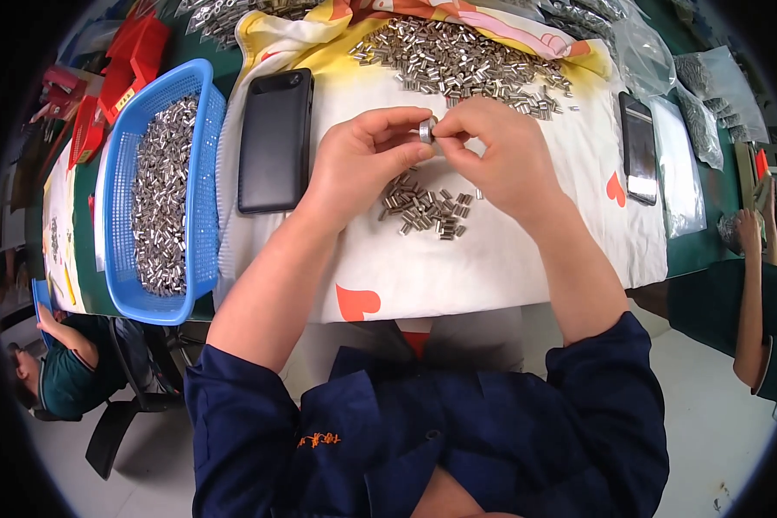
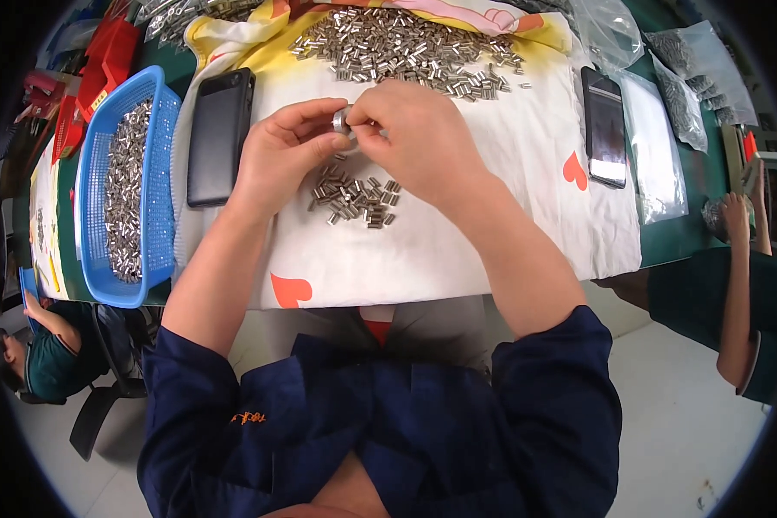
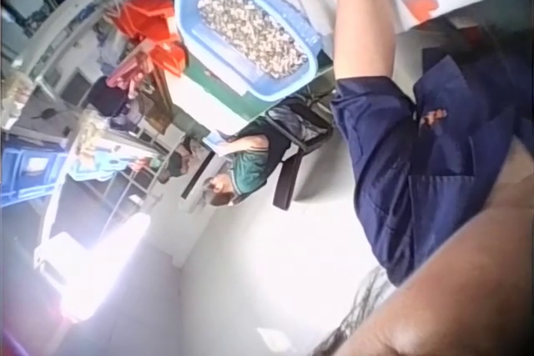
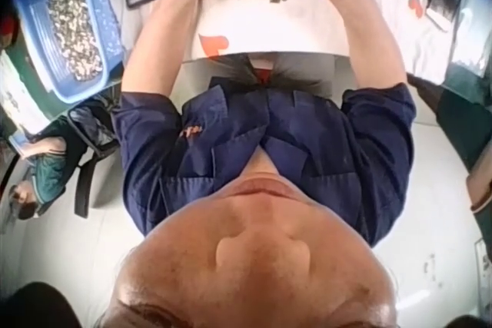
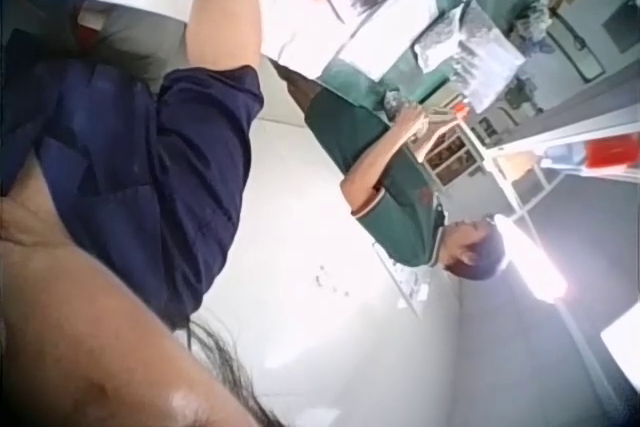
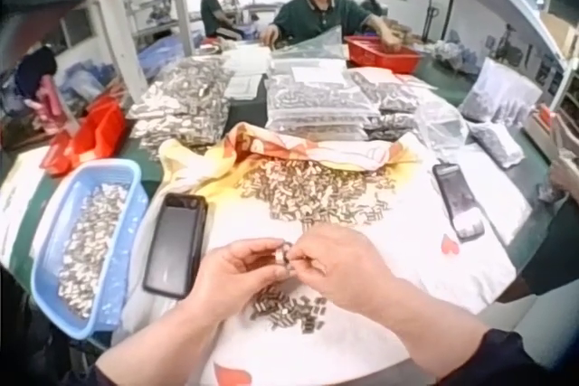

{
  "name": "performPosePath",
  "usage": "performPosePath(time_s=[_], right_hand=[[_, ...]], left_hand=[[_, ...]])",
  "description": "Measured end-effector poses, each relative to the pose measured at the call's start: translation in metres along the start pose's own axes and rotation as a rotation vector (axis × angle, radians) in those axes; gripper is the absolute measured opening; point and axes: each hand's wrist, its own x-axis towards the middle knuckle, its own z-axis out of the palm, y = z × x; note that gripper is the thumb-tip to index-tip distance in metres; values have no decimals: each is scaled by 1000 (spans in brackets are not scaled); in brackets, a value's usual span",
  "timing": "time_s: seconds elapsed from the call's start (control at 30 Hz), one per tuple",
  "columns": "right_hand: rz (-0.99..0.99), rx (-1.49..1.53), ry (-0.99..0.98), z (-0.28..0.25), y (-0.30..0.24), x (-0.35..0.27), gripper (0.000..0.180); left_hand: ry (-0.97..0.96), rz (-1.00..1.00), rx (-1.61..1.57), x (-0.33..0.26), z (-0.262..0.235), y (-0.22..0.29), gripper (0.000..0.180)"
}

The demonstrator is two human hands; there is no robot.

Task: Manually assembling small metal hardware components at a factory workstation.

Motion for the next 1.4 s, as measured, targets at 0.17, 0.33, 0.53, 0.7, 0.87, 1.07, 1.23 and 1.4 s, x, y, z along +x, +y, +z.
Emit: performPosePath(time_s=[0.17, 0.33, 0.53, 0.7, 0.87, 1.07, 1.23, 1.4], right_hand=[[6, -25, -9, -6, 2, 1, 7], [261, 169, -175, -13, 3, 4, 13], [226, -141, -26, -19, 34, 10, 13], [79, -478, 14, -9, 36, 9, 12], [139, -464, -46, -12, 32, 9, 11], [172, -425, -61, -16, 36, 6, 10], [114, -511, -86, -18, 38, 4, 11], [51, -530, -74, -19, 35, 6, 12]], left_hand=[[-19, 15, 42, 1, 0, 1, 31], [-28, 13, 83, -2, 2, -2, 32], [-264, -72, 353, -9, 6, 7, 32], [-270, -11, 285, -8, 4, 4, 30], [-134, -17, 224, -4, 1, 2, 29], [-140, -18, 129, -3, 3, 3, 29], [-151, -32, 193, -3, 1, 2, 29], [-141, -37, 190, -4, 1, 2, 29]])
